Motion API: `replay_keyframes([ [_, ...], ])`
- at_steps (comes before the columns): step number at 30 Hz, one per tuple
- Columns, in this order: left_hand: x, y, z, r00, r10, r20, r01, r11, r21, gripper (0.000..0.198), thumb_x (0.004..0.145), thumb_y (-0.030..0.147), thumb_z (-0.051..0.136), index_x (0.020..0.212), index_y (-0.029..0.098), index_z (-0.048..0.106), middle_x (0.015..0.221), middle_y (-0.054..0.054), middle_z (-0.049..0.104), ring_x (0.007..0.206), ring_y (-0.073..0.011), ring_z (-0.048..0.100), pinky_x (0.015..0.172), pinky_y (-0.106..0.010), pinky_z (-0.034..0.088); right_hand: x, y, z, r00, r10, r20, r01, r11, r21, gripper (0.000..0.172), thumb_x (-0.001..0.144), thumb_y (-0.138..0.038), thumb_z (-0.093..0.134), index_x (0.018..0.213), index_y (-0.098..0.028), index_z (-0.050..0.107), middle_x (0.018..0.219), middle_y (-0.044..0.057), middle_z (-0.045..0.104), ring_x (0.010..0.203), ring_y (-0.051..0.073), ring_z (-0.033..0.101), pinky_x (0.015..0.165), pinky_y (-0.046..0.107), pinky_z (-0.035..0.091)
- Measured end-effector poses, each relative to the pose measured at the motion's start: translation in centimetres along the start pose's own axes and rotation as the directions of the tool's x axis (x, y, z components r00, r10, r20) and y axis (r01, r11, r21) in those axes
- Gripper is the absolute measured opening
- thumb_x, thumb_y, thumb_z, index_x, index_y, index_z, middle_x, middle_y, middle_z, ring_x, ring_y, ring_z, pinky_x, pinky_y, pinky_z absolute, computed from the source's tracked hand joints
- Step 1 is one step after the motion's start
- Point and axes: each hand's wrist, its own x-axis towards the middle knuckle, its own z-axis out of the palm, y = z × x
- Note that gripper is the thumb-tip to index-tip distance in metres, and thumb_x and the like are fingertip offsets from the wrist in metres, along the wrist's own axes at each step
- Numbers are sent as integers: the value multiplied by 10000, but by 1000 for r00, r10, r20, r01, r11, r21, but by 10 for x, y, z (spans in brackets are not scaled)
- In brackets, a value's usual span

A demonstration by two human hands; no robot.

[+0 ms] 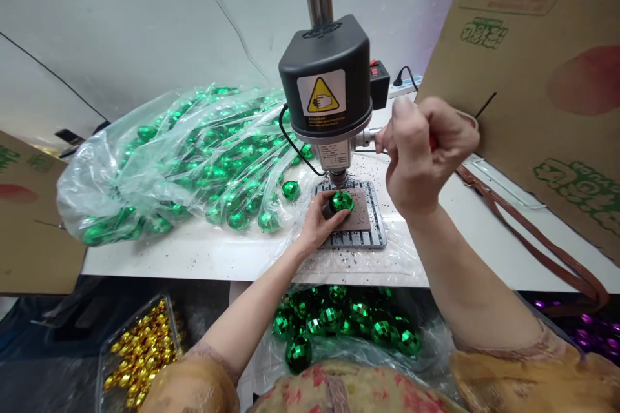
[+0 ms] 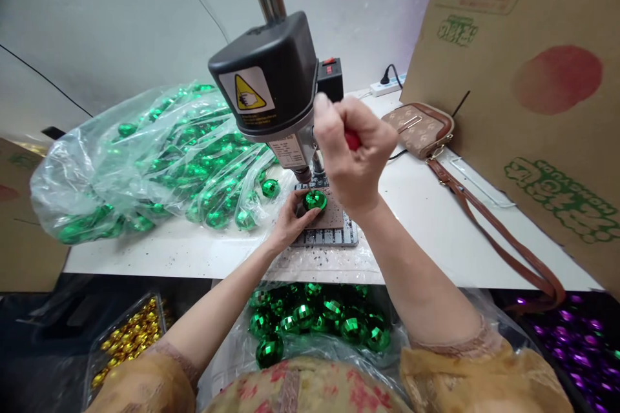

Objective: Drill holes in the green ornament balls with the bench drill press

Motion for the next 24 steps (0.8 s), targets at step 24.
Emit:
replay_keyframes([
  [24,1,4,-57,967,255,-12,-179,710,681,232,910,121,539,1091,207,655,1131,-153,666,1093,-324,621,974,-505,500,15,-5,5,998,47,48,-46,999,-9,508,921,-446,661,588,-232,342,456,-78,312,387,49,314,396,279,306],
])
